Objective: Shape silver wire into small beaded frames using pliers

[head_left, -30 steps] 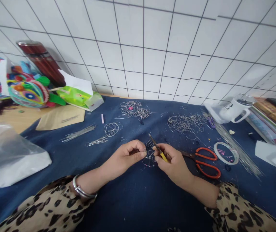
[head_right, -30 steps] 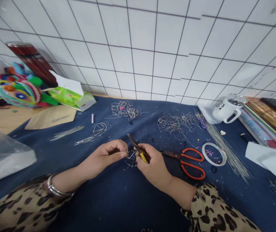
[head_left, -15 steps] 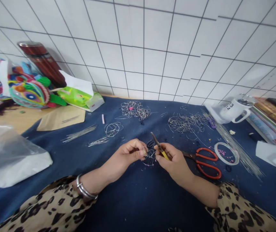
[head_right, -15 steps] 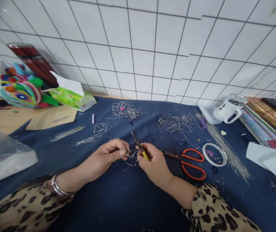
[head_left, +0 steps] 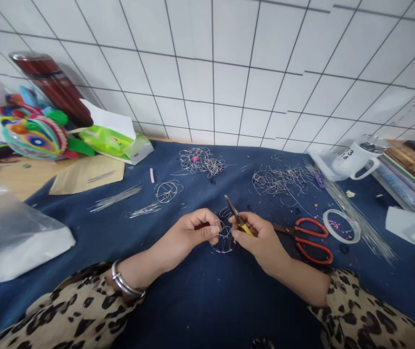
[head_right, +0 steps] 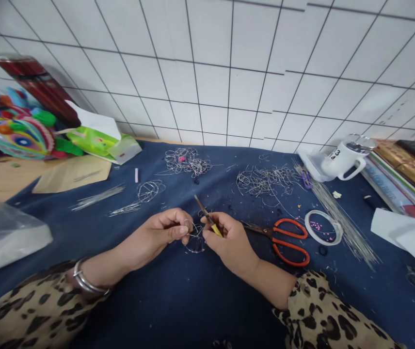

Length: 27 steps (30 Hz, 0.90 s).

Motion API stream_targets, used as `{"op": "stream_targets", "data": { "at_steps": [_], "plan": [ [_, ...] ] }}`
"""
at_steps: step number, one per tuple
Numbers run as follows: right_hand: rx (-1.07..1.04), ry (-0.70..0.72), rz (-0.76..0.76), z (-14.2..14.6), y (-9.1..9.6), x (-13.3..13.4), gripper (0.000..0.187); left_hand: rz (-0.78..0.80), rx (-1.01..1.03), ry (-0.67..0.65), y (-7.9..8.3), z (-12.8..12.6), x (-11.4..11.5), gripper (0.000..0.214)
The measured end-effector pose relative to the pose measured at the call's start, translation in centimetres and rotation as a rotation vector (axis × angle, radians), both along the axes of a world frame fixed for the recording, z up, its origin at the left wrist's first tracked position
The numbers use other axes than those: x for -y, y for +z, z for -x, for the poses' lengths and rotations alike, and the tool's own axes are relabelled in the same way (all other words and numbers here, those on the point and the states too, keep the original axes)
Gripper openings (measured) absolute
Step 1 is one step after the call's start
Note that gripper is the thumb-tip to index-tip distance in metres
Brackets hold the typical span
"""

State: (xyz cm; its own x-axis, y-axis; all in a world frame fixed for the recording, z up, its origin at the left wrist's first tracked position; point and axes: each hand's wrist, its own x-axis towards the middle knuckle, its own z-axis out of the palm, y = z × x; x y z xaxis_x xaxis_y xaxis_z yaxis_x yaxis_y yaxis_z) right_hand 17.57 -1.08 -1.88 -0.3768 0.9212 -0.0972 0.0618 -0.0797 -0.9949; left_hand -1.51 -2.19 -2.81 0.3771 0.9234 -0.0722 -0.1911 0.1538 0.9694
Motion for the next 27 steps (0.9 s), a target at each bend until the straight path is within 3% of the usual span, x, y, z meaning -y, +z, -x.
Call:
{"op": "stream_targets", "data": {
  "at_steps": [9, 27],
  "plan": [
    [-0.004, -0.01, -0.012, 0.2, 0.01, 0.05, 0.021, 0.022, -0.039, -0.036, -0.51, -0.01, -0.23, 0.011],
    [-0.039, -0.012, 0.012, -0.07, -0.35, -0.03, 0.022, 0.022, -0.031, -0.086, -0.05, 0.53, -0.42, 0.013]
  ]
}}
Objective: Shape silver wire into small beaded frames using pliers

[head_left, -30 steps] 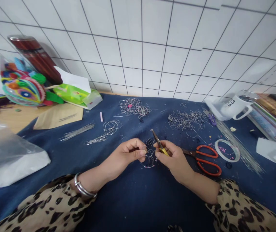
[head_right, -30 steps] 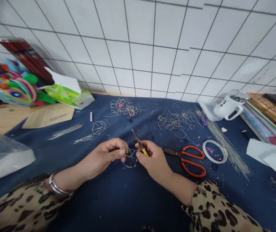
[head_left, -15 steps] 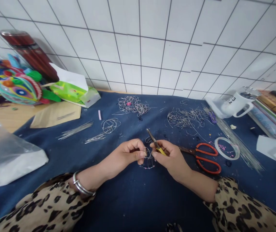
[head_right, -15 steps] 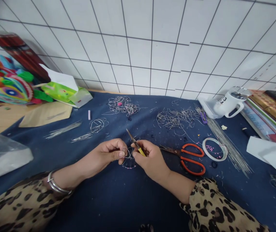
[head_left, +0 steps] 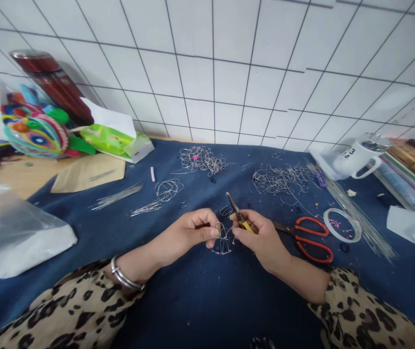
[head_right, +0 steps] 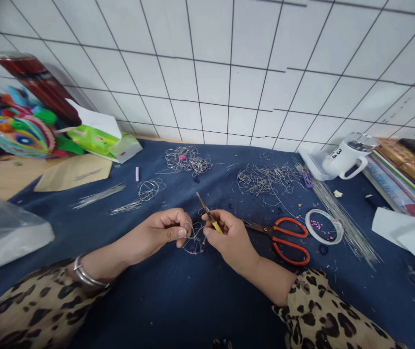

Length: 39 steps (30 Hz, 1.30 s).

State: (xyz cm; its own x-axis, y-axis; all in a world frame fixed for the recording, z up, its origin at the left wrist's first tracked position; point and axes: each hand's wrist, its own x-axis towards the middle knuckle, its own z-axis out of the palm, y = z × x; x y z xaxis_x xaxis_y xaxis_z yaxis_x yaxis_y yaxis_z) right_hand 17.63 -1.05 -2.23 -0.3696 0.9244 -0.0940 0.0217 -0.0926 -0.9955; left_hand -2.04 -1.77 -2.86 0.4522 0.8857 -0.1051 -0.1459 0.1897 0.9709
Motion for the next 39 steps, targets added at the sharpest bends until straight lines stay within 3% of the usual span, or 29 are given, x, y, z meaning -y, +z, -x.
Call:
{"op": "stream_targets", "data": {
  "at_steps": [11, 21, 39],
  "plan": [
    [-0.068, 0.082, 0.018, 0.01, 0.18, 0.23, 0.028, 0.025, 0.037, -0.079, -0.31, -0.02, 0.16, 0.01],
    [-0.027, 0.064, -0.015, 0.15, 0.21, 0.17, 0.028, -0.079, -0.036, -0.1, 0.08, -0.26, 0.06, 0.009],
    [-0.069, 0.092, 0.054, -0.57, -0.17, -0.12, 0.027, -0.119, -0.037, 0.011, 0.16, -0.1, -0.01, 0.008]
  ]
}}
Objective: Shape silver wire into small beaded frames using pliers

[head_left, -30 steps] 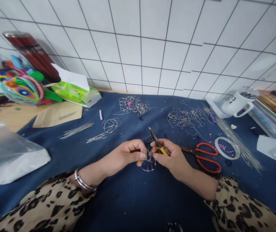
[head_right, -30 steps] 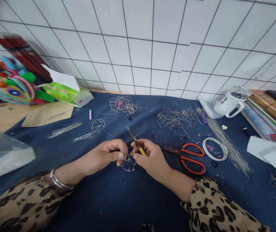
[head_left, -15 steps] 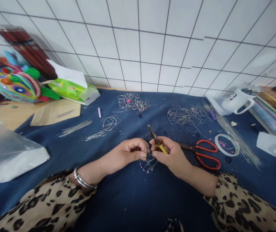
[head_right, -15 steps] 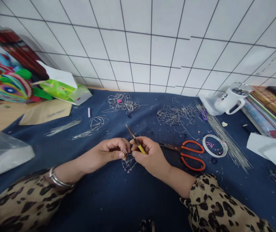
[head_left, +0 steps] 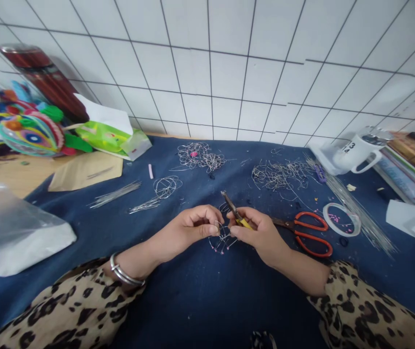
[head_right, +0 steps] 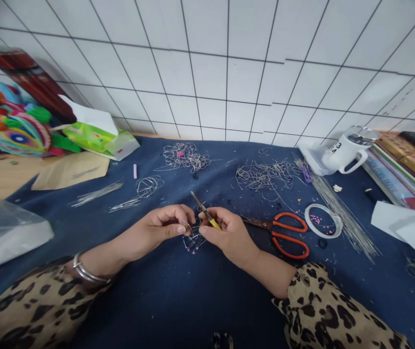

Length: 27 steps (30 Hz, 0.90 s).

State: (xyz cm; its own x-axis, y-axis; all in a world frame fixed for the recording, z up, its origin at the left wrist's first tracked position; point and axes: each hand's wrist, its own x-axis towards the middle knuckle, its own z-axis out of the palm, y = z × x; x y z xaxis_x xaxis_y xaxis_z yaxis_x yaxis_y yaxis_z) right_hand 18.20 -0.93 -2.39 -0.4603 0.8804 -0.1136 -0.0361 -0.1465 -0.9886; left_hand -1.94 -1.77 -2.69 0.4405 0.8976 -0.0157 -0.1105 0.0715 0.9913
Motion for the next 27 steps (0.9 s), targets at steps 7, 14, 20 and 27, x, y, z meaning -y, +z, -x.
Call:
{"op": "stream_targets", "data": {
  "at_steps": [7, 14, 20, 27],
  "plan": [
    [-0.027, 0.024, -0.021, -0.15, -0.35, -0.14, 0.025, 0.002, 0.009, 0.044, -0.05, 0.3, -0.11, 0.008],
    [0.05, -0.032, -0.047, 0.1, -0.03, 0.03, 0.022, 0.013, 0.01, 0.006, 0.0, 0.31, -0.12, 0.008],
    [0.095, -0.023, -0.059, 0.19, 0.02, 0.0, 0.022, -0.012, -0.035, -0.045, 0.12, 0.13, -0.08, 0.009],
    [0.134, -0.041, -0.084, 0.48, -0.01, 0.02, 0.023, 0.013, -0.028, -0.07, 0.24, -0.06, 0.01, 0.009]
  ]
}}
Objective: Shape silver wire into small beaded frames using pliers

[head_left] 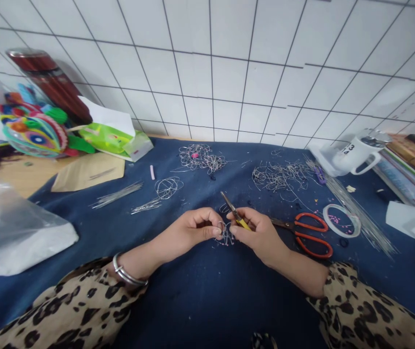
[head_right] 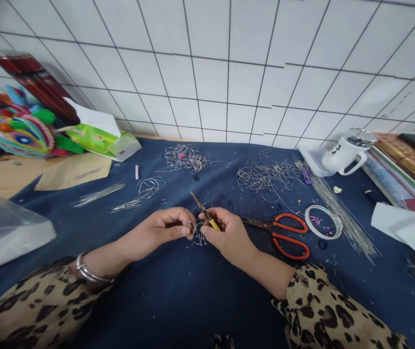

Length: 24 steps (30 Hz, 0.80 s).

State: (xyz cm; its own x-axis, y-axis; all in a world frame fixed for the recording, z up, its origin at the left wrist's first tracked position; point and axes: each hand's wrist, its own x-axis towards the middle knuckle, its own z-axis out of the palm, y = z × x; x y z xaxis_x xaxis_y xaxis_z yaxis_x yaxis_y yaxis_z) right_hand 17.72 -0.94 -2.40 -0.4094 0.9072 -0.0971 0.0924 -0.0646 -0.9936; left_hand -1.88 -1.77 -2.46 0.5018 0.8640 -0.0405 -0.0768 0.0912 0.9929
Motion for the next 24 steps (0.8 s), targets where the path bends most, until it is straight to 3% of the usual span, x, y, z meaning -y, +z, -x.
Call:
{"op": "stream_targets", "data": {
  "at_steps": [6, 11, 24],
  "plan": [
    [-0.012, 0.001, -0.056, 0.0, 0.0, 0.2, 0.031, 0.048, 0.045, 0.078, -0.4, -0.1, 0.2, 0.009],
    [0.097, -0.021, -0.171, 0.3, 0.3, 0.6, 0.039, 0.075, 0.105, 0.111, -0.4, -0.5, 0.4, 0.01],
    [0.164, -0.032, -0.291, 0.7, 0.3, 1.0, 0.032, 0.084, 0.158, 0.135, -0.7, -1.2, 0.8, 0.008]
  ]
}}
